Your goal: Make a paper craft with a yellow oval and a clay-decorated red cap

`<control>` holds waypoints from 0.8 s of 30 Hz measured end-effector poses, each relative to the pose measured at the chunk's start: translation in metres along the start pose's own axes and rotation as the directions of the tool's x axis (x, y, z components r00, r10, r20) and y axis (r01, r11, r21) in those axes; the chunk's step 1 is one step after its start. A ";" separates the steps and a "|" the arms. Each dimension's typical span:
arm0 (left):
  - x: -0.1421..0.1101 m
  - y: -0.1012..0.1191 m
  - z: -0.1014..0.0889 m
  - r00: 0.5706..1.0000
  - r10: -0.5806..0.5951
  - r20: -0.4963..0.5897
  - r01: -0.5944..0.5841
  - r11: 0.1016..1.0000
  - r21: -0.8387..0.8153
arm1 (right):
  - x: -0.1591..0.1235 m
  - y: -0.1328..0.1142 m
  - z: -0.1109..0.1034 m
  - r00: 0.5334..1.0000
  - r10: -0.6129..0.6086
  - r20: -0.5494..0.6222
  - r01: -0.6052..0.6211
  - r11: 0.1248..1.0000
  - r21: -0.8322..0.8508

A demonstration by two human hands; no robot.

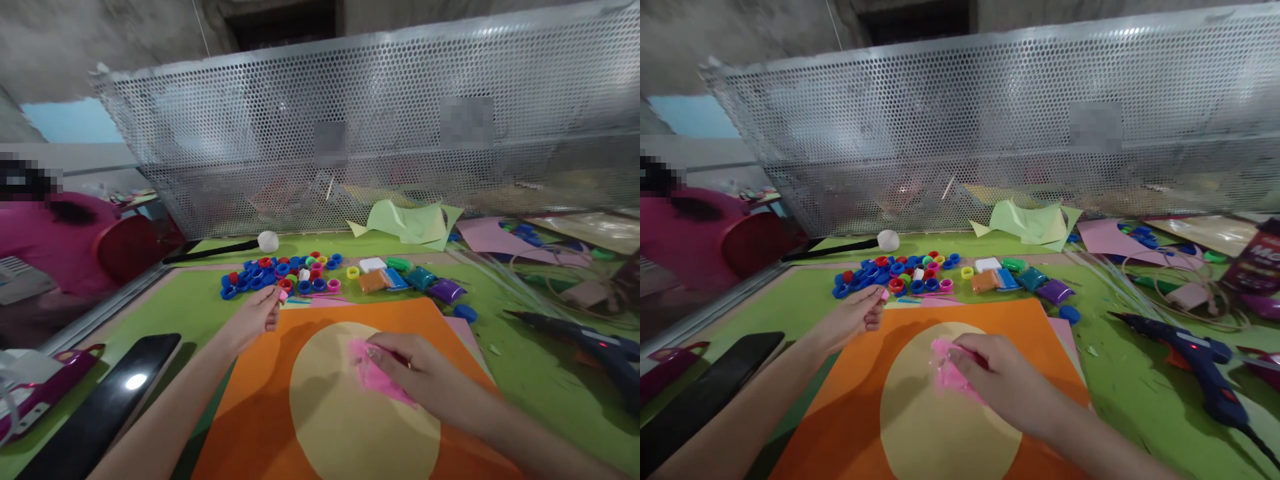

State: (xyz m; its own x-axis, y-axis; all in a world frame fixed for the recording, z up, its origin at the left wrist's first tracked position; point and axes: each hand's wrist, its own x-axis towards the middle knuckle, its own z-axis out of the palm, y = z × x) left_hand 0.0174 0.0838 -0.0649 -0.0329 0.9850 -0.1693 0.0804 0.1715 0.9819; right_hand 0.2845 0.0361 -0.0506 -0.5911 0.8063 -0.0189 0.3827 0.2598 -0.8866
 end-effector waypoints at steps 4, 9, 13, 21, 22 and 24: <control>-0.002 0.001 0.004 0.998 0.051 0.037 -0.053 0.997 0.055 | 0.000 0.001 0.000 1.000 -0.012 -0.012 0.012 1.000 0.029; 0.000 0.002 0.000 0.994 0.077 0.075 -0.088 0.984 0.155 | 0.000 0.001 0.000 1.000 -0.015 0.001 0.015 1.000 0.023; 0.001 0.002 -0.003 0.994 0.066 0.090 -0.087 0.961 0.263 | 0.001 0.000 -0.001 1.000 -0.015 0.004 0.015 1.000 0.027; -0.003 0.005 -0.005 0.992 0.088 0.085 -0.122 0.761 0.638 | 0.001 0.003 -0.002 1.000 0.008 0.017 -0.008 1.000 -0.001; -0.003 0.005 -0.005 0.992 0.089 0.091 -0.127 0.730 0.672 | 0.001 0.003 -0.002 1.000 0.007 0.019 -0.007 1.000 -0.005; -0.003 0.005 -0.005 0.990 0.095 0.104 -0.141 0.676 0.723 | 0.002 0.003 -0.001 1.000 0.000 0.025 0.001 1.000 -0.018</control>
State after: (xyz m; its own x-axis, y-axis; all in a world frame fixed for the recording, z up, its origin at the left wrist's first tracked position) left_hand 0.0126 0.0811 -0.0592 0.0786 0.9935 -0.0829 0.7792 -0.0094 0.6268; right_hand 0.2857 0.0389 -0.0529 -0.6087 0.7929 -0.0302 0.3952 0.2699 -0.8781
